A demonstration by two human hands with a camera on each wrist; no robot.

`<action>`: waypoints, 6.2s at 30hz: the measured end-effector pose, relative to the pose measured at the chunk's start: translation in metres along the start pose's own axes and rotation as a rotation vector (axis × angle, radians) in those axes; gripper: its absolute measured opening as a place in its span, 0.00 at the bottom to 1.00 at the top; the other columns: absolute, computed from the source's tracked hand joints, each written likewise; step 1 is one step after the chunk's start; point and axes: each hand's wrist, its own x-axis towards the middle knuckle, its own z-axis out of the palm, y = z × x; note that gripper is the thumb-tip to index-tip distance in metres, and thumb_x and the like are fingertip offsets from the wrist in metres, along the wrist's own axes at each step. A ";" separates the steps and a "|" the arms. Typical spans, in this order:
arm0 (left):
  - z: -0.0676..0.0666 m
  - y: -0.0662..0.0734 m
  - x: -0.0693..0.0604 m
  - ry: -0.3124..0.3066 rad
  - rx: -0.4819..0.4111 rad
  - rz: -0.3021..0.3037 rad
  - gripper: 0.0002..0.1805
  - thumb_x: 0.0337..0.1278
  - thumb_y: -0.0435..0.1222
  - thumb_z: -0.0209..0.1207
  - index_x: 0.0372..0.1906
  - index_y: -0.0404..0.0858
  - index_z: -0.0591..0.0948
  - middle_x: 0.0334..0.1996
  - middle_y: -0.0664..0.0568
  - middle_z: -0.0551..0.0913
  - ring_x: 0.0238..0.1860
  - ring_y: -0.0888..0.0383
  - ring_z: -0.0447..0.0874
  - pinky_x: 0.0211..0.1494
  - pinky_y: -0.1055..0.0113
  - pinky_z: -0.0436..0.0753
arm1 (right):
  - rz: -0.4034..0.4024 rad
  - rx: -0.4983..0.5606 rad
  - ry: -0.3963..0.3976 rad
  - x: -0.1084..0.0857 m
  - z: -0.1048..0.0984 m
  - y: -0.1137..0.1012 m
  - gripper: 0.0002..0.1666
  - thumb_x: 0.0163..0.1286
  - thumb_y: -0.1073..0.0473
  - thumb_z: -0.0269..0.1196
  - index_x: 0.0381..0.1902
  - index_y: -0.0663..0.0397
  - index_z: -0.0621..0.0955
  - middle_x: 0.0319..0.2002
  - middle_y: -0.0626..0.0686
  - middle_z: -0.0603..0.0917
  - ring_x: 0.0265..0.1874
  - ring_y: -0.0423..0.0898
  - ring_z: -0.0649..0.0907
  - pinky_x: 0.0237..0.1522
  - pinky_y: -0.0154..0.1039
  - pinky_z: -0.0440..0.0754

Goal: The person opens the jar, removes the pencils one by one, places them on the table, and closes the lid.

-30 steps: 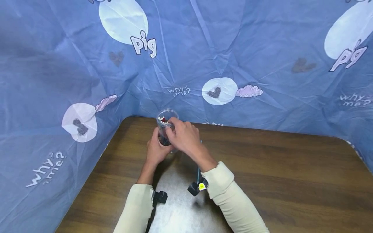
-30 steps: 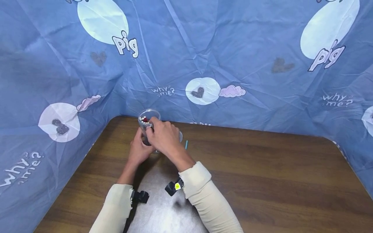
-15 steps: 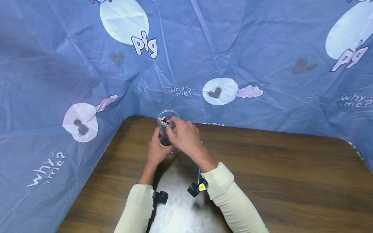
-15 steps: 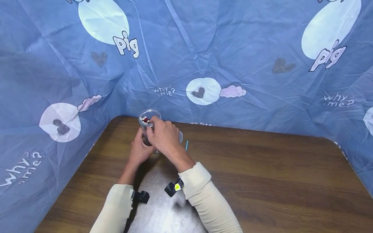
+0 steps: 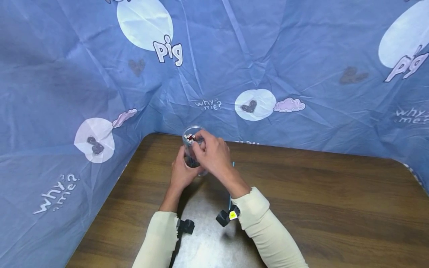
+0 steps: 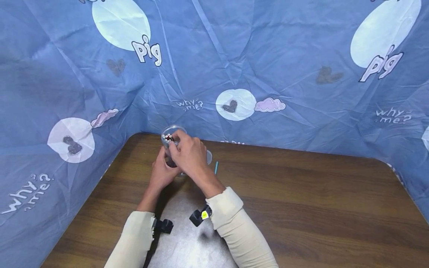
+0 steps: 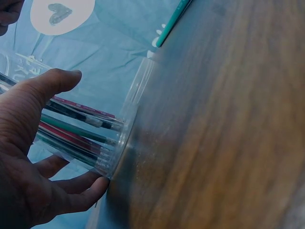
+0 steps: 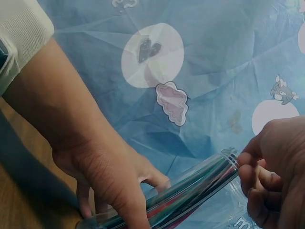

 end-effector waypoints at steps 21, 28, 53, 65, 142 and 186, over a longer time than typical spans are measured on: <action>0.001 0.000 0.001 -0.018 0.012 -0.032 0.43 0.37 0.46 0.79 0.61 0.45 0.70 0.52 0.46 0.81 0.54 0.46 0.79 0.55 0.49 0.75 | -0.121 0.187 0.241 0.004 0.001 0.002 0.10 0.67 0.54 0.67 0.37 0.53 0.81 0.25 0.47 0.80 0.23 0.40 0.78 0.28 0.38 0.75; 0.001 0.000 0.001 -0.021 0.005 -0.045 0.42 0.37 0.45 0.80 0.61 0.45 0.71 0.52 0.45 0.81 0.54 0.46 0.78 0.56 0.50 0.75 | -0.140 0.283 0.296 0.005 0.003 0.002 0.11 0.68 0.56 0.66 0.36 0.57 0.77 0.31 0.52 0.80 0.31 0.44 0.81 0.33 0.37 0.81; 0.003 0.002 0.004 -0.030 -0.013 -0.057 0.45 0.37 0.44 0.79 0.64 0.44 0.69 0.55 0.43 0.79 0.56 0.46 0.77 0.59 0.48 0.75 | -0.307 0.375 0.563 0.006 0.005 -0.002 0.11 0.73 0.58 0.59 0.38 0.61 0.72 0.35 0.57 0.75 0.36 0.50 0.80 0.38 0.39 0.83; 0.002 -0.001 0.001 -0.031 -0.010 -0.061 0.44 0.37 0.44 0.79 0.63 0.45 0.69 0.55 0.43 0.80 0.56 0.45 0.77 0.58 0.48 0.75 | -0.342 0.371 0.606 0.004 0.007 -0.003 0.10 0.73 0.60 0.60 0.38 0.59 0.71 0.33 0.57 0.74 0.34 0.50 0.78 0.33 0.41 0.83; 0.001 -0.005 -0.001 0.003 -0.012 -0.028 0.49 0.32 0.42 0.81 0.66 0.44 0.69 0.53 0.43 0.81 0.56 0.42 0.78 0.62 0.46 0.72 | -0.316 0.377 0.944 -0.026 -0.013 0.034 0.23 0.76 0.48 0.57 0.37 0.65 0.70 0.24 0.59 0.73 0.18 0.43 0.71 0.21 0.31 0.70; 0.003 -0.002 0.000 0.004 -0.005 -0.032 0.49 0.32 0.43 0.81 0.65 0.45 0.69 0.52 0.44 0.80 0.54 0.44 0.79 0.59 0.47 0.74 | 0.224 0.080 0.413 -0.073 -0.014 0.139 0.10 0.75 0.57 0.58 0.45 0.58 0.73 0.19 0.51 0.79 0.19 0.47 0.76 0.28 0.46 0.72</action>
